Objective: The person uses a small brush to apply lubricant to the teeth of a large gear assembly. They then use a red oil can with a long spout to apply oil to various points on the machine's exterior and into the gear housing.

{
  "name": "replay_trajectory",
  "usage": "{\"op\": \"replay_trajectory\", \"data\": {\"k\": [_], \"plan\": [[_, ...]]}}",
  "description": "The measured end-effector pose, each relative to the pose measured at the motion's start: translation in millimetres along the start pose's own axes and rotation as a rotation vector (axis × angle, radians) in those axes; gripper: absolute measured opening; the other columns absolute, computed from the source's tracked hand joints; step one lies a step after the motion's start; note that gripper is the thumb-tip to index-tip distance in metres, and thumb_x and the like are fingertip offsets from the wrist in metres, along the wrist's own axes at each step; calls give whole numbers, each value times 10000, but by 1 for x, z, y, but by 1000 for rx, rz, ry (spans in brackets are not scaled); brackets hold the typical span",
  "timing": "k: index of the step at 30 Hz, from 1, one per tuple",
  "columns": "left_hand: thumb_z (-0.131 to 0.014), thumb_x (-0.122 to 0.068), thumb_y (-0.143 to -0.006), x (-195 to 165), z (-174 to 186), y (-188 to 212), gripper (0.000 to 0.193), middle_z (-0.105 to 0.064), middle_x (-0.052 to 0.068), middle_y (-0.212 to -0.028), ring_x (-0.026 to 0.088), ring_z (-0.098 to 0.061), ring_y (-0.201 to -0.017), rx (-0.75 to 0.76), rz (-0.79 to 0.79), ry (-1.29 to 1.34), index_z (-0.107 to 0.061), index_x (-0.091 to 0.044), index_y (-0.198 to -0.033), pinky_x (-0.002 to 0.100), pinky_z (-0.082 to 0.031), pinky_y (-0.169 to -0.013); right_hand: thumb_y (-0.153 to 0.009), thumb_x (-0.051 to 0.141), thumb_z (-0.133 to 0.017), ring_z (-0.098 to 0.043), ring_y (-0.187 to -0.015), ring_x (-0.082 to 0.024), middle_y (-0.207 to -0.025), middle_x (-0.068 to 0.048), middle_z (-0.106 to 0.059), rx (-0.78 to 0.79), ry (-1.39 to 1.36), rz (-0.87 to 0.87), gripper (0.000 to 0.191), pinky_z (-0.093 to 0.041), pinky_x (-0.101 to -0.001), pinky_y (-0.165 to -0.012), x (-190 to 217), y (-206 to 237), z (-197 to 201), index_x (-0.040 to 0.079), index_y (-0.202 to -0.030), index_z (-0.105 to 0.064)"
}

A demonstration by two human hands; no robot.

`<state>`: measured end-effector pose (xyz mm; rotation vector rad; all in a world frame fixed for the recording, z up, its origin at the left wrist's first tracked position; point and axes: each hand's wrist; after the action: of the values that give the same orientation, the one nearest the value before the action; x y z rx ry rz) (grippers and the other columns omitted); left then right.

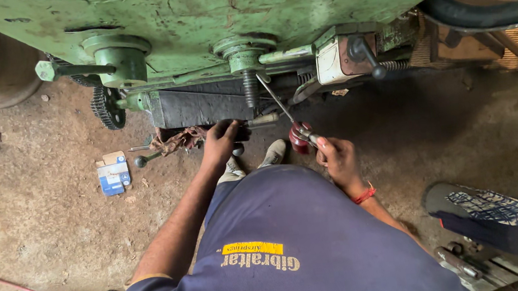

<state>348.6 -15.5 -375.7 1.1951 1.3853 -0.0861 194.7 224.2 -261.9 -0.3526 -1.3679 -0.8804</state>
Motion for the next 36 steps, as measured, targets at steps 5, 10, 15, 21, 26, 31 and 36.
{"op": "replay_trajectory", "data": {"k": [5,10,15,21,26,31,36], "plan": [[-531,-237,-1052,-7,-16,-6,298,-784,104,-946,178,-732,-807,69,-54,-99,-665,4,-1164,301,-542,-668,-1026,337,-559,-471,-509,-95,-541,-1,-498,-8,54,-10,516,-348,-290,-505,4,-11,-8,47,-604,-496],[-531,-226,-1056,-8,-22,-8,299,-786,102,-944,170,-746,-849,130,-96,-187,-666,22,-1155,297,-573,-725,-1021,368,-573,-458,-505,-96,-545,-6,-486,-22,45,4,533,-337,-298,-496,3,-15,-10,51,-600,-492],[-547,-226,-1045,3,-19,-4,295,-783,98,-953,167,-752,-860,124,-74,-211,-678,15,-1156,300,-577,-730,-1013,377,-555,-474,-506,-91,-542,3,-501,-17,70,18,519,-352,-291,-504,4,-17,-8,58,-607,-507],[-559,-233,-1039,12,-16,-4,292,-782,90,-956,162,-748,-862,113,-37,-239,-686,7,-1145,300,-576,-735,-1008,350,-551,-465,-506,-87,-547,11,-491,-20,48,-20,499,-343,-288,-499,8,-18,-9,55,-608,-515],[-553,-242,-1040,13,-13,-3,293,-784,78,-973,154,-749,-881,110,-33,-280,-686,-2,-1143,293,-575,-751,-995,305,-549,-430,-500,-87,-549,15,-470,-17,-14,-72,463,-317,-290,-488,11,-17,-8,52,-610,-513],[-563,-247,-1040,15,-12,-5,295,-785,81,-972,154,-745,-882,113,-38,-285,-687,-1,-1145,290,-576,-751,-1000,290,-525,-430,-497,-87,-542,11,-464,-15,0,-53,458,-317,-288,-493,15,-16,-10,59,-605,-500],[-571,-238,-1036,21,-13,-8,289,-786,80,-972,152,-746,-883,124,-33,-270,-683,1,-1153,293,-570,-739,-997,282,-523,-434,-494,-93,-543,1,-473,-21,-38,-77,450,-320,-288,-493,15,-15,-11,52,-612,-484]]}}
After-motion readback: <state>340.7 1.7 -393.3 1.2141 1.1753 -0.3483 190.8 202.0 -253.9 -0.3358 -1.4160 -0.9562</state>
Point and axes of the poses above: each hand's wrist, its own y-axis away from the middle knuckle, its own z-axis out of the back of the hand, x = y × z
